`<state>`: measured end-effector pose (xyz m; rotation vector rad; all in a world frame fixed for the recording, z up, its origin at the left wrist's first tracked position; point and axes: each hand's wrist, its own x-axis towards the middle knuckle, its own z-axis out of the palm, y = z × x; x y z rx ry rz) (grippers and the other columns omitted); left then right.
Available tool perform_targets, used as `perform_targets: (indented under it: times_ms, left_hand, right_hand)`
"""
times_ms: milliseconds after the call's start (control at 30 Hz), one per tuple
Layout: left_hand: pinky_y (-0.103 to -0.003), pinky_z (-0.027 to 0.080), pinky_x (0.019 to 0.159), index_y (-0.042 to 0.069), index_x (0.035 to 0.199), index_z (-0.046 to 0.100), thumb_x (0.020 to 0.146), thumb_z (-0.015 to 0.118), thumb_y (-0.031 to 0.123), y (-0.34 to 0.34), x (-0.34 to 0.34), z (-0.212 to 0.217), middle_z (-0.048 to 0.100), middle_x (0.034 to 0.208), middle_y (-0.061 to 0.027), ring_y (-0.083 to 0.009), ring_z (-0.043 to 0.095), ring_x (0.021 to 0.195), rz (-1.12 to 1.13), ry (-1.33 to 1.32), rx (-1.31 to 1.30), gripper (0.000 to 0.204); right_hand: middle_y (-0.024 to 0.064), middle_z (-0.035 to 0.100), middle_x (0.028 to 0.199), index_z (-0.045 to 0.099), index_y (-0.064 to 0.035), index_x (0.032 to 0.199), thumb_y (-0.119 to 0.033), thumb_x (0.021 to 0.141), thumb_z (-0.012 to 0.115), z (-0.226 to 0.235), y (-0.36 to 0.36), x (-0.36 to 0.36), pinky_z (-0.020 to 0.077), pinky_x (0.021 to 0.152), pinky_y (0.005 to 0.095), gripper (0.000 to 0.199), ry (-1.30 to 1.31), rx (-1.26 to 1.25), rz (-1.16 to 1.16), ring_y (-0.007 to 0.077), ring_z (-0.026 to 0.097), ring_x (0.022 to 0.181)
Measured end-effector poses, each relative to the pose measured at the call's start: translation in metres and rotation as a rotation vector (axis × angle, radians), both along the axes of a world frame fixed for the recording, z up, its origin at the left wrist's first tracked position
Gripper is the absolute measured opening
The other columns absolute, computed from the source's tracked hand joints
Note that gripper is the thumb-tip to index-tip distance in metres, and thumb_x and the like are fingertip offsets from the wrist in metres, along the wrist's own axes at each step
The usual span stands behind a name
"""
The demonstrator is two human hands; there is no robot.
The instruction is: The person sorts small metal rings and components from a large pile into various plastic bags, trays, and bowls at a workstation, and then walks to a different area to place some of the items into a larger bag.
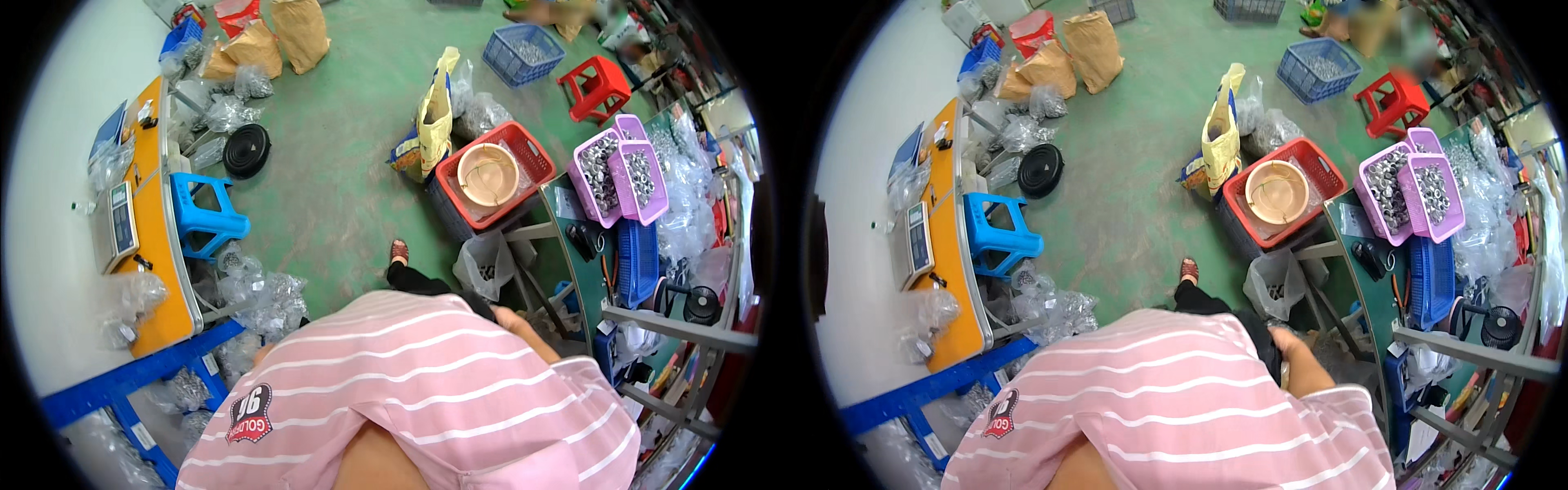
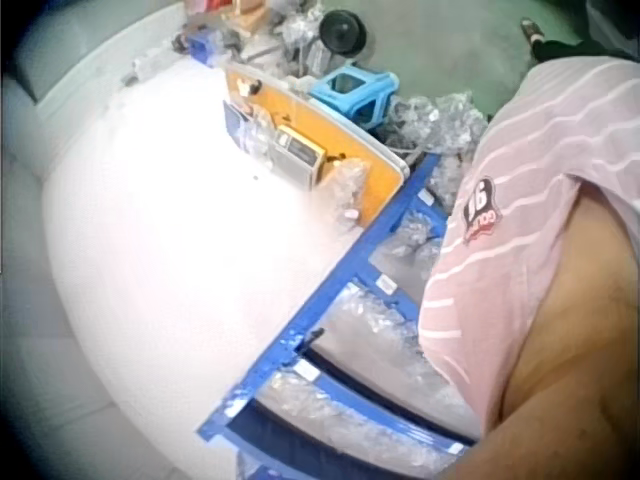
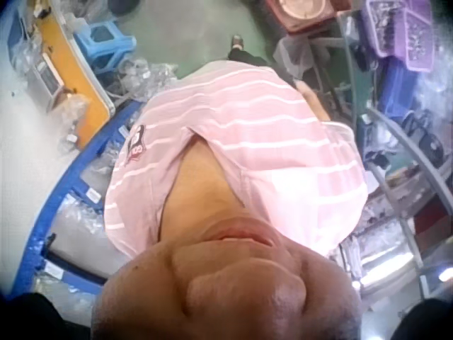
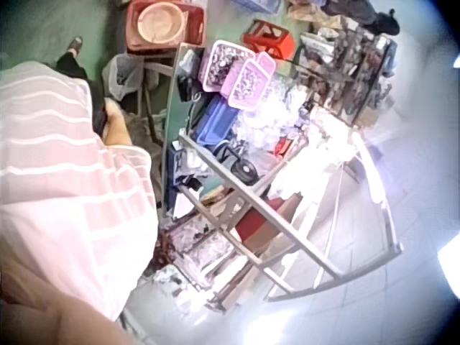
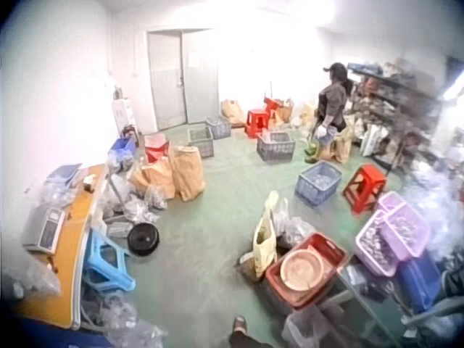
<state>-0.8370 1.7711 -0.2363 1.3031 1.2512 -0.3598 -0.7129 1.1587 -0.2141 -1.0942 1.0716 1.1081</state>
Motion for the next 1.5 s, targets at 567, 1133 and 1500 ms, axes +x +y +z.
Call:
perform_targets:
  times_ms: [567, 1133, 1500]
  left_hand:
    - [-0.029, 0.042, 0.054, 0.009, 0.084, 0.054, 0.083, 0.047, 0.02, 0.075, 0.305, 0.017, 0.056, 0.074, -0.006, -0.0156, 0.054, 0.063, -0.061, 0.162, -0.03, 0.013]
    - [-0.028, 0.042, 0.056, 0.01, 0.085, 0.055, 0.083, 0.047, 0.02, -0.14, 0.97, -0.071, 0.057, 0.075, -0.0055, -0.0156, 0.054, 0.065, -1.424, 0.178, -0.134, 0.014]
    - [-0.029, 0.042, 0.051, 0.009, 0.092, 0.048, 0.083, 0.051, 0.018, -0.349, 0.851, 0.0, 0.056, 0.074, -0.0033, -0.0159, 0.055, 0.065, -1.849, -0.023, -0.394, 0.013]
  right_hand:
    - [0.0095, 0.06, 0.095, 0.059, -0.0028, 0.103, -0.025, 0.084, 0.046, 0.048, 0.089, 0.3, 0.0432, 0.074, 0.0318, 0.032, 0.033, -0.133, 0.064, 0.0201, 0.055, 0.084]
    - [0.0104, 0.062, 0.092, 0.059, -0.0039, 0.098, -0.028, 0.083, 0.046, -0.024, 0.356, 0.184, 0.0489, 0.073, 0.0349, 0.031, 0.122, -0.074, -1.389, 0.0209, 0.061, 0.076]
    - [0.0103, 0.062, 0.096, 0.06, -0.007, 0.1, -0.031, 0.082, 0.05, 0.0, 0.471, 0.182, 0.0476, 0.075, 0.0349, 0.032, 0.064, -0.024, -1.761, 0.0213, 0.061, 0.08]
